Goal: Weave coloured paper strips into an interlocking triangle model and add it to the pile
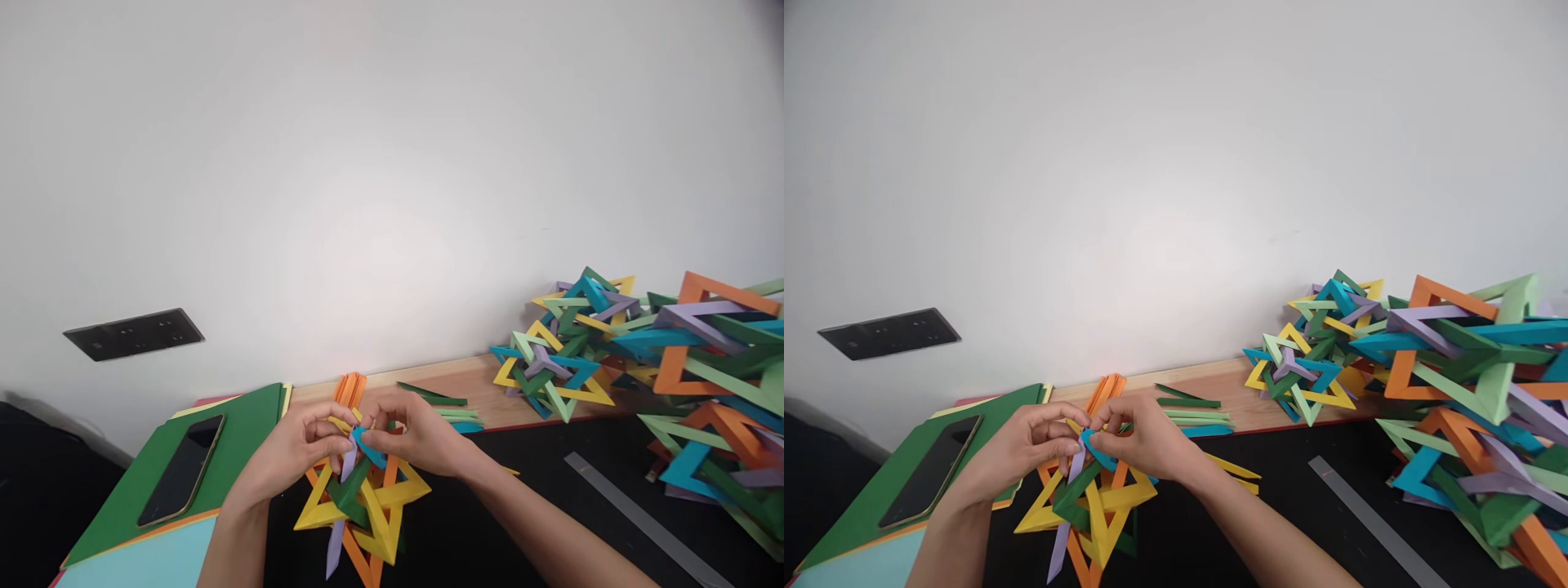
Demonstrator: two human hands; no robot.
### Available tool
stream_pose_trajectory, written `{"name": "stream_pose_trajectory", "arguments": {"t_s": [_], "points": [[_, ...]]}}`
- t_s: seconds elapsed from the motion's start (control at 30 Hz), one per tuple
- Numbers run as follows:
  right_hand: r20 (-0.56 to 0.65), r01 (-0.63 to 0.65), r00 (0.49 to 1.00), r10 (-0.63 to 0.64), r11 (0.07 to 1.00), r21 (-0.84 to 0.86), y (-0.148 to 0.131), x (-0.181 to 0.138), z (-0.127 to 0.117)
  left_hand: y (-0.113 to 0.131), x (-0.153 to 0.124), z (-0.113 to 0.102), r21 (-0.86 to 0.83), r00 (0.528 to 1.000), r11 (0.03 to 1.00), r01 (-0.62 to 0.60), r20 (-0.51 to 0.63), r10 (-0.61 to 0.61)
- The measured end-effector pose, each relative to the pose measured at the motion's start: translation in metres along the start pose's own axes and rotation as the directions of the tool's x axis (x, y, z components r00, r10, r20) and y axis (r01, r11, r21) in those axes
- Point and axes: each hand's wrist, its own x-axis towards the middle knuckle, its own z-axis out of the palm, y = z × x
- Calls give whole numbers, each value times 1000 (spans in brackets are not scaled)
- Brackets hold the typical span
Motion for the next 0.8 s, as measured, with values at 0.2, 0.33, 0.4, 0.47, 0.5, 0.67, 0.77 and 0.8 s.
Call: {"name": "stream_pose_trajectory", "arguments": {"t_s": [0.2, 0.33, 0.4, 0.47, 0.5, 0.67, 0.77, 0.8], "points": [[7, 7, 1000, -7, 1000, -21, -5, -2, -1, 0, 0, 1, -12, 999, 999, -40, 12, 40], [-9, -14, 1000, 13, 998, -61, -8, -3, 0, -1, -1, 1, 1, 999, 999, -34, 20, 34], [-20, -6, 1000, 4, 997, -83, -9, -3, 0, -1, -1, 1, 9, 999, 999, -32, 18, 32], [-34, 6, 999, -10, 995, -100, -11, -3, -1, 0, -1, 1, 12, 999, 999, -35, 19, 35], [-38, 13, 999, -17, 994, -108, -11, -3, -1, 0, -1, 2, 15, 999, 999, -39, 22, 39], [-63, 20, 998, -28, 991, -132, -13, -4, -2, 1, 1, 3, 19, 997, 997, -70, 36, 69], [-71, 17, 997, -27, 990, -140, -12, -4, -1, 0, 1, 3, 4, 998, 998, -62, 33, 61], [-71, 20, 997, -30, 990, -138, -12, -4, -1, -1, 1, 3, 1, 998, 998, -60, 31, 60]]}}
